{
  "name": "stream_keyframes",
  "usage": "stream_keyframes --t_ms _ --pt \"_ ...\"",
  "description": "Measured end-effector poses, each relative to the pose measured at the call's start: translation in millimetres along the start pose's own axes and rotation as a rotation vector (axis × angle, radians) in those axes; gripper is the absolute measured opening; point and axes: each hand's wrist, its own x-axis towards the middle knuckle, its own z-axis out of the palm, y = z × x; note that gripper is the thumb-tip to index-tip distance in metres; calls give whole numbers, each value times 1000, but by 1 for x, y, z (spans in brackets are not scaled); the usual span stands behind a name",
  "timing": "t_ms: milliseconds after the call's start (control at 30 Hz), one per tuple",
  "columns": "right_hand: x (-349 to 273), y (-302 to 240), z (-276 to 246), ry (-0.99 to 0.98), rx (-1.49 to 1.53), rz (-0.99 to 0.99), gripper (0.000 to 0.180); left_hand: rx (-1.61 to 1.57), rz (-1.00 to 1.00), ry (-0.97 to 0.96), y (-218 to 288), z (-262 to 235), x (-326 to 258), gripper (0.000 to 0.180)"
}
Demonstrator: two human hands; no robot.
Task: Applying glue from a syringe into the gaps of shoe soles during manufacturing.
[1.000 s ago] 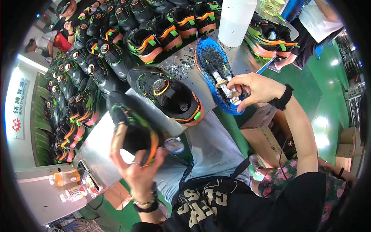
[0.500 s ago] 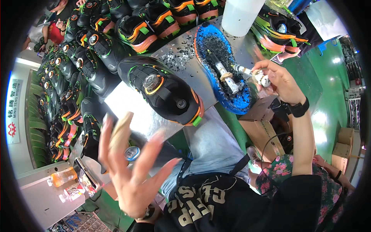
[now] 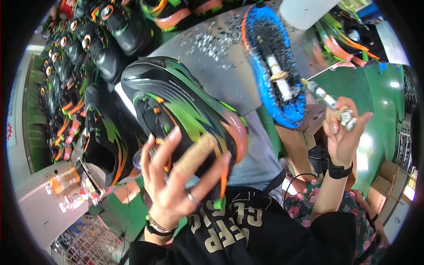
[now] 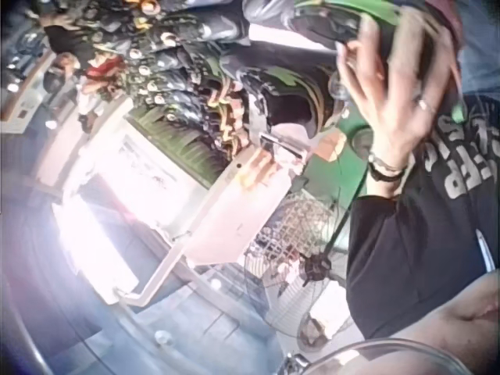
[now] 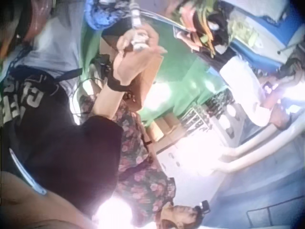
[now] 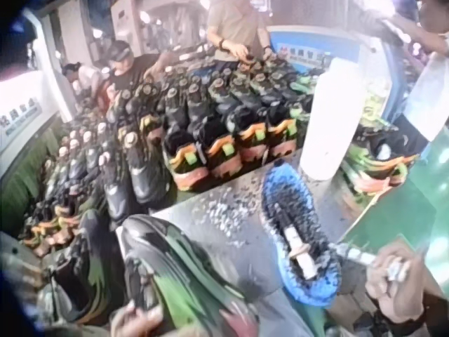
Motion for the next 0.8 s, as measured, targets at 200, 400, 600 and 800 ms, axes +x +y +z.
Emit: stream_keyframes --t_ms 200,400,600,800 --pt "-9 -4 26 88 -191 78 68 57 -23 106 26 18 -64 33" --pt "-20 -6 54 227 -472 50 61 100 40 61 19 24 -69 39" --pt "-11 -21 81 -63 0 -131 53 -16 23 30 20 21 -56 35" --pt "13 11 113 -482 4 37 86 -110 -32 44 18 17 -50 29"
